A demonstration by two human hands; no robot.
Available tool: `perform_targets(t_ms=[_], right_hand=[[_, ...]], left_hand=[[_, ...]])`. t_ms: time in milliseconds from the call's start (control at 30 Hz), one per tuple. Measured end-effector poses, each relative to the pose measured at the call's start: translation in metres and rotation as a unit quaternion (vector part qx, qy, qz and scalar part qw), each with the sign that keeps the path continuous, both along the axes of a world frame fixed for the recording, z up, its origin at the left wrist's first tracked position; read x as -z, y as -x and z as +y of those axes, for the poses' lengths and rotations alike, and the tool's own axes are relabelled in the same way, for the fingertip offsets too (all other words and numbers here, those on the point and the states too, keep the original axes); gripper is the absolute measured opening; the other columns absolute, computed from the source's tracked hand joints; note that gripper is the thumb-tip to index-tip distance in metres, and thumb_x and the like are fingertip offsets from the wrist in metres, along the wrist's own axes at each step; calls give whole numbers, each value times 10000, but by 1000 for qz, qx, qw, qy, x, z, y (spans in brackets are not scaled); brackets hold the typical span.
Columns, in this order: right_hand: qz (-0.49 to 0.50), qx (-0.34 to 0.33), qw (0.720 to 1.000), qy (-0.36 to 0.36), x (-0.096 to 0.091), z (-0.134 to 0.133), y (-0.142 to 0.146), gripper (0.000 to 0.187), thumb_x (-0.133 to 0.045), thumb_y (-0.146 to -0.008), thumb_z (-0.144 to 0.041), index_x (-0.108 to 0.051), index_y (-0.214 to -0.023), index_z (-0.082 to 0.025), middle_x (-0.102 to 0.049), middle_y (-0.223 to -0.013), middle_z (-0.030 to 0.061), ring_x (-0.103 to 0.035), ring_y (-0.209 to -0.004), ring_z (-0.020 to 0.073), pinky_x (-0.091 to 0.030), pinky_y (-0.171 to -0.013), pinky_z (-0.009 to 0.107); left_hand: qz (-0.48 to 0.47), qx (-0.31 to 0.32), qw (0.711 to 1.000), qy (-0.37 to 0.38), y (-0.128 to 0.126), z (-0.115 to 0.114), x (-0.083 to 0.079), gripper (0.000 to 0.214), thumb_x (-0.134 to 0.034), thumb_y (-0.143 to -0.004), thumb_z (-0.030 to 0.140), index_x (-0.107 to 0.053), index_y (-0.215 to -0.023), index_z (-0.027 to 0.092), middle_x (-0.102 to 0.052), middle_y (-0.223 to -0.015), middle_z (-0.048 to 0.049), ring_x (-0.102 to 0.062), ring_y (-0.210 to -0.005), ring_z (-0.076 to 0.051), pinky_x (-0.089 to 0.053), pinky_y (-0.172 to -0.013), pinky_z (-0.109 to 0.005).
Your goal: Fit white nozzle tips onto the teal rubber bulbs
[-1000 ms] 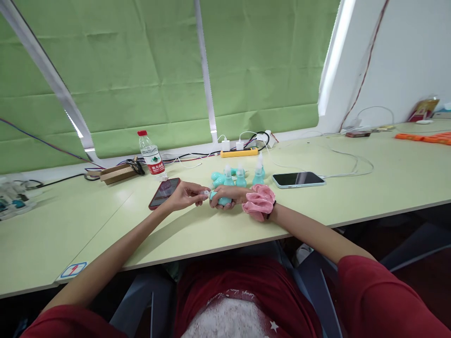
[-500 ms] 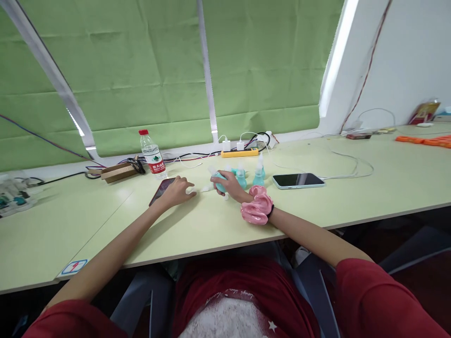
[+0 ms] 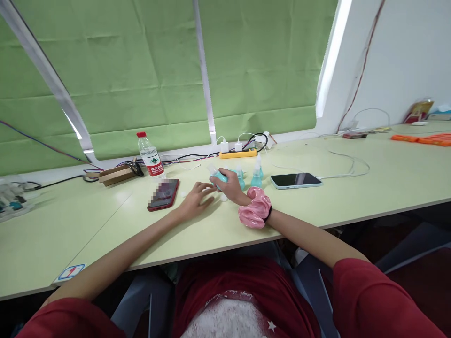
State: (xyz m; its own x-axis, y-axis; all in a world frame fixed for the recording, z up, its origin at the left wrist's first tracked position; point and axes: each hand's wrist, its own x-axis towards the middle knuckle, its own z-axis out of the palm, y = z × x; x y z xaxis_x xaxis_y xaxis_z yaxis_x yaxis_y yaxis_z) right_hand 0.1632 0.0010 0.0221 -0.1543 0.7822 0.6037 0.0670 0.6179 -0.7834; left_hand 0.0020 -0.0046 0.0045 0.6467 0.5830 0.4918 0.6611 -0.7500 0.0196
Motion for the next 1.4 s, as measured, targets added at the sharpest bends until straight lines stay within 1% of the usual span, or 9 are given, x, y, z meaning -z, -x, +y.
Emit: perform_targets(t_ms=[133, 233, 367, 433, 567, 700, 800, 1100, 1400], right_hand=[[-9, 12, 1000, -24, 1, -1, 0, 228, -500, -706, -355, -420, -606, -166, -457, -527, -41, -428, -421, 65, -356, -447, 199], [-27, 15, 999, -31, 2, 2, -1, 228, -495, -705, -352, -422, -601, -162, -455, -524, -42, -425, -417, 63, -350, -456, 199], [-82, 22, 995, -48, 3, 5, -2, 208, -495, -685, -324, -441, -578, -154, -429, -497, -47, -393, -433, 62, -322, -463, 191], [-123, 40, 989, -71, 3, 6, -2, 188, -495, -667, -298, -456, -560, -148, -407, -489, -47, -376, -457, 63, -304, -471, 186], [-198, 98, 968, -120, 6, 8, 0, 152, -503, -619, -268, -478, -541, -139, -385, -495, -42, -355, -497, 68, -283, -492, 183], [-283, 130, 943, -119, 13, 10, 1, 134, -497, -607, -265, -491, -545, -146, -388, -473, -40, -351, -483, 72, -283, -503, 190], [-316, 148, 930, -115, 17, 9, 2, 143, -494, -611, -274, -478, -534, -154, -372, -449, -39, -342, -472, 78, -285, -496, 193], [-356, 163, 911, -133, 16, 2, 4, 179, -446, -682, -282, -503, -578, -148, -486, -497, 0, -403, -478, 93, -304, -498, 204], [-487, 204, 836, -151, 13, 2, 1, 299, -413, -762, -357, -576, -813, -112, -619, -716, 111, -561, -668, 194, -339, -589, 252]], left_hand=[[48, 68, 996, 22, -21, -7, 10, 320, -382, -815, 297, -500, -1096, 201, -484, -1129, -88, -409, -967, -225, -363, -811, -367], [29, 41, 997, 61, -19, -4, 11, 222, -402, -790, 223, -563, -928, 158, -545, -962, -95, -484, -825, -182, -407, -714, -314], [-82, -30, 989, 116, -5, 3, 5, 27, -510, -649, 144, -531, -664, 136, -539, -688, -25, -475, -584, -111, -415, -568, -255], [-195, -34, 970, 145, 2, 7, 0, 76, -548, -597, 137, -526, -669, 137, -534, -658, -3, -486, -585, -103, -425, -560, -240], [-457, -12, 852, 255, 13, 12, -18, 367, -648, -518, 154, -563, -874, 128, -586, -730, -12, -547, -676, -116, -458, -642, -253], [-577, 45, 713, 395, 18, 10, -31, 342, -713, -451, 142, -606, -774, 108, -623, -748, -27, -576, -709, -121, -446, -776, -305], [-589, 71, 671, 446, 19, 6, -34, 265, -727, -439, 124, -602, -672, 106, -633, -707, -19, -585, -699, -120, -439, -815, -336], [-565, 56, 679, 466, 19, 9, -25, 300, -732, -499, 163, -642, -771, 73, -644, -735, -54, -592, -713, -140, -451, -834, -358], [-422, 76, 724, 541, 32, 14, -26, 385, -682, -602, 276, -606, -923, 78, -636, -706, -67, -589, -609, -123, -496, -674, -311]])
